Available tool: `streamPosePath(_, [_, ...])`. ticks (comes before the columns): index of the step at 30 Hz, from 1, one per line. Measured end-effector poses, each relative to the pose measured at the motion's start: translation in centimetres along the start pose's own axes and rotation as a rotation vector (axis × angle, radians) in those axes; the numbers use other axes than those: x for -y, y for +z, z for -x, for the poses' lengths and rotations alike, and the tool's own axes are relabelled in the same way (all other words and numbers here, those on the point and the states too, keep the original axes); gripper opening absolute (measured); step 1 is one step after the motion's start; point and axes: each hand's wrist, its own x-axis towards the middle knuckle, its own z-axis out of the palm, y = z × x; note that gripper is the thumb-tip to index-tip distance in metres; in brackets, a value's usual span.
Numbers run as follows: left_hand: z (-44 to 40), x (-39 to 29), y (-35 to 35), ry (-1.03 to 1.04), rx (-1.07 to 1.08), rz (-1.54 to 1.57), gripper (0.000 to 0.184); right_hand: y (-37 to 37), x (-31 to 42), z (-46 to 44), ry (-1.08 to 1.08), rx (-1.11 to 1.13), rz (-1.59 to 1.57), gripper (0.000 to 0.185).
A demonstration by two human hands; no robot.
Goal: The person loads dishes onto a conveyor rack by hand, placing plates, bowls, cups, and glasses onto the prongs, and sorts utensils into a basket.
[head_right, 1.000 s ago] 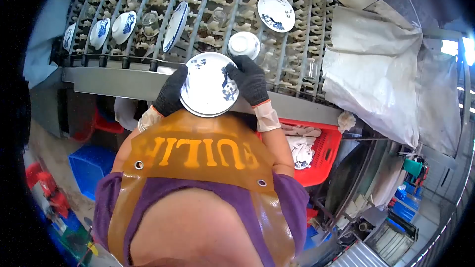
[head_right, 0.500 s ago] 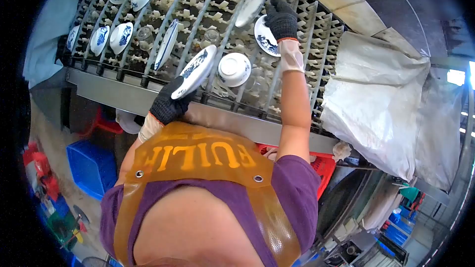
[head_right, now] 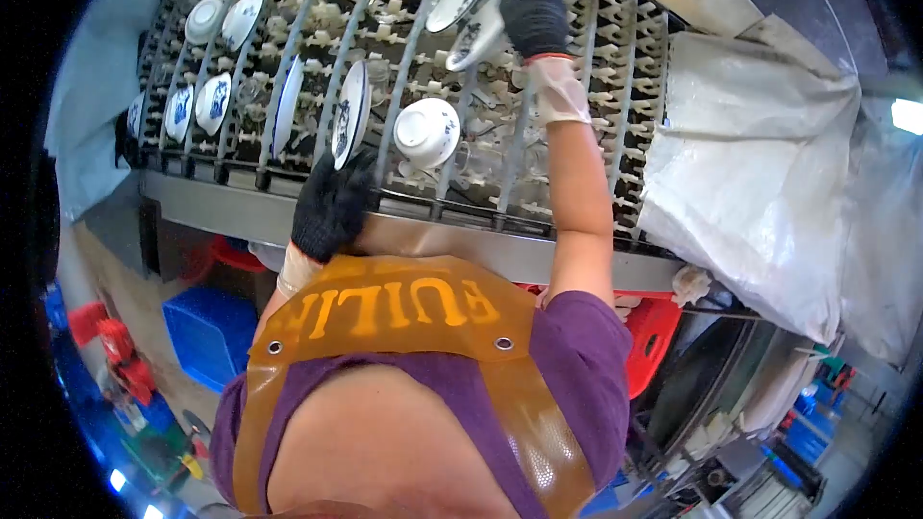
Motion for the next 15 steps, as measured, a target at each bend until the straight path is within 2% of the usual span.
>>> streamPosePath(1, [0.9,-1.6,0.6,-0.053,-0.052,0.09,0.045,1.1,0.4,-0.1,-0.062,-0.041,0.031,0.043])
streamPosePath(2, [1.6,-2.5,1.0,-0.102,-0.106,0.18,0.047,1.2,2.0,-0.3,0.016,0.011,-0.038,0.044])
streamPosePath(3, [1.6,-1.7,0.1,-0.113,-0.077,-0.024,0.043,2.0,1.1,-1.0,-0.035,0.014,0.013,0.042])
streamPosePath(4, [2.2,-2.1,-0.4,-0.101,-0.065,-0.044,0.043,3.2,-0.4,-2.3,-0.087,0.016,0.062,0.04])
streamPosePath(6, [3.7,-2.8,-1.2,0.072,-0.033,-0.141,0.037,4.2,-3.3,-5.4,-0.13,-0.083,0.337,0.034])
streamPosePath(7, [3.9,-2.5,-1.6,0.225,-0.109,-0.347,0.034,4.5,-5.1,-7.4,-0.09,0.058,0.492,0.032])
streamPosePath(8, [3.8,-2.5,-1.7,0.38,-0.184,-0.55,0.032,4.7,-5.4,-9.0,0.028,0.222,0.644,0.039])
streamPosePath(9, [3.7,-2.8,-1.8,0.255,-0.35,-0.117,0.03,5.0,-5.7,-9.5,0.035,0.266,0.683,0.044])
streamPosePath(10, [3.7,-3.3,-1.3,0.333,-0.545,-0.223,0.03,5.2,-5.8,-9.9,0.041,0.313,0.722,0.048])
streamPosePath(11, [4.0,-2.6,-2.3,0.338,-0.639,-0.267,0.029,8.7,-10.2,-11.9,0.073,0.377,0.771,0.052])
streamPosePath(12, [4.0,-1.5,-3.4,0.338,-0.738,-0.304,0.028,8.9,-9.7,-10.9,0.008,0.221,0.808,0.053])
streamPosePath(14, [4.2,-0.4,-4.4,0.397,-0.734,-0.318,0.028,12.4,-13.3,-13.3,0.143,0.279,0.783,0.054])
streamPosePath(15, [4.2,0.1,-4.6,0.43,-0.735,-0.334,0.027,12.0,-12.9,-13.7,0.134,0.274,0.781,0.054])
